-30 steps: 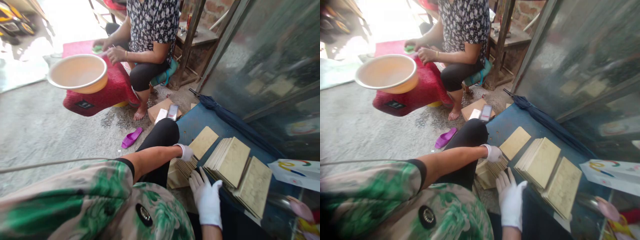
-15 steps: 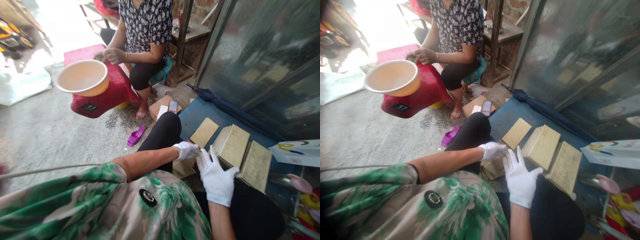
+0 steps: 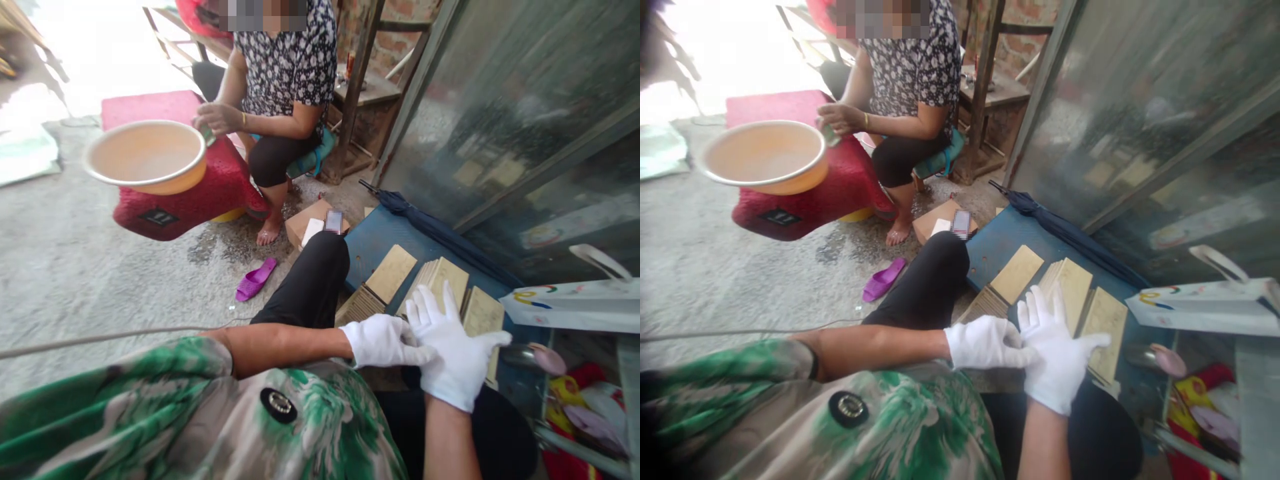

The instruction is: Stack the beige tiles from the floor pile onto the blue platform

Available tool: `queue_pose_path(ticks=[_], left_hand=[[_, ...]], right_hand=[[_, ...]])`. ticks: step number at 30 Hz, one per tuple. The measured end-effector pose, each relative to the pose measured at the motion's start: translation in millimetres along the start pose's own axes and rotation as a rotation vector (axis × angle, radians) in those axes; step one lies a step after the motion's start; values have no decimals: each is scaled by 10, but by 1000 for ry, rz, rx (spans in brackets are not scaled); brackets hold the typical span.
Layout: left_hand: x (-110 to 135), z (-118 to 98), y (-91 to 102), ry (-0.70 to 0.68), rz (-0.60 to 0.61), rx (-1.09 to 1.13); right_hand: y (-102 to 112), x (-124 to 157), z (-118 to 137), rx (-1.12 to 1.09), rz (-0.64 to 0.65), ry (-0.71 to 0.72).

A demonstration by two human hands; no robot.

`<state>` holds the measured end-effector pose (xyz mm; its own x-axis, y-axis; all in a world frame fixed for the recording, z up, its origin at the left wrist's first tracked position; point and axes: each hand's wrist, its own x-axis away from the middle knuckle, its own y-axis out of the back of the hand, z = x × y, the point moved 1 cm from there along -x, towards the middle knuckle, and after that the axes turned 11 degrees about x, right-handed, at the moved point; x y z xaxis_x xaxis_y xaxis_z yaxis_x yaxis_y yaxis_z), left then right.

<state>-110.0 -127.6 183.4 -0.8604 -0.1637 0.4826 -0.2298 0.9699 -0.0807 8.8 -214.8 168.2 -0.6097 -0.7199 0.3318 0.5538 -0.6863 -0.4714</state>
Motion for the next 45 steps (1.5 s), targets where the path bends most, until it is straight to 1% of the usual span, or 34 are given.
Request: queue_pose_path(ticks=[1, 3, 5, 8, 12, 13, 15, 20, 22, 25, 28, 30, 32, 34, 38, 42, 45], left_hand=[[27, -44, -23, -67, -29, -53], [66, -98, -81, -168, -49, -116], [77, -109, -144, -224, -63, -184], [47, -79, -222, -268, -93, -265], [10, -60, -282, -373, -22, -225], [14, -71, -290, -393, -20, -222], [41, -107, -301, -397, -43, -256], [140, -201, -325, -345, -100, -434], [170, -208, -324, -369, -127, -440], [204, -185, -298, -482, -218, -401], [219, -156, -249, -666, -343, -401], [208, -150, -221, -751, -351, -423], [185, -157, -202, -757, -300, -458], [160, -173, -190, -726, -245, -478], [122, -202, -181, -682, -163, -420], [119, -246, -185, -596, -149, -406], [157, -335, -195, -512, -136, -511]], right_hand=[[-21, -2, 16, -20, 4, 6], [-75, 12, 34, -50, 13, -5], [-137, 40, 39, -54, 3, -16], [-213, 84, 51, -45, -4, -4], [-245, 124, 103, -76, 25, 31], [-247, 132, 118, -84, 29, 43], [-250, 147, 140, -89, 29, 62], [-257, 163, 152, -42, 8, 86], [-264, 170, 182, -28, -2, 101], [-304, 191, 274, -32, -21, 116], [-367, 203, 351, -82, -11, 124], [-396, 191, 354, -90, 4, 117], [-405, 165, 322, -63, 2, 92], [-396, 138, 283, -38, -16, 83], [-362, 114, 252, -43, -36, 114], [-315, 107, 230, -107, -50, 90], [-296, 116, 194, -153, -59, 70]])
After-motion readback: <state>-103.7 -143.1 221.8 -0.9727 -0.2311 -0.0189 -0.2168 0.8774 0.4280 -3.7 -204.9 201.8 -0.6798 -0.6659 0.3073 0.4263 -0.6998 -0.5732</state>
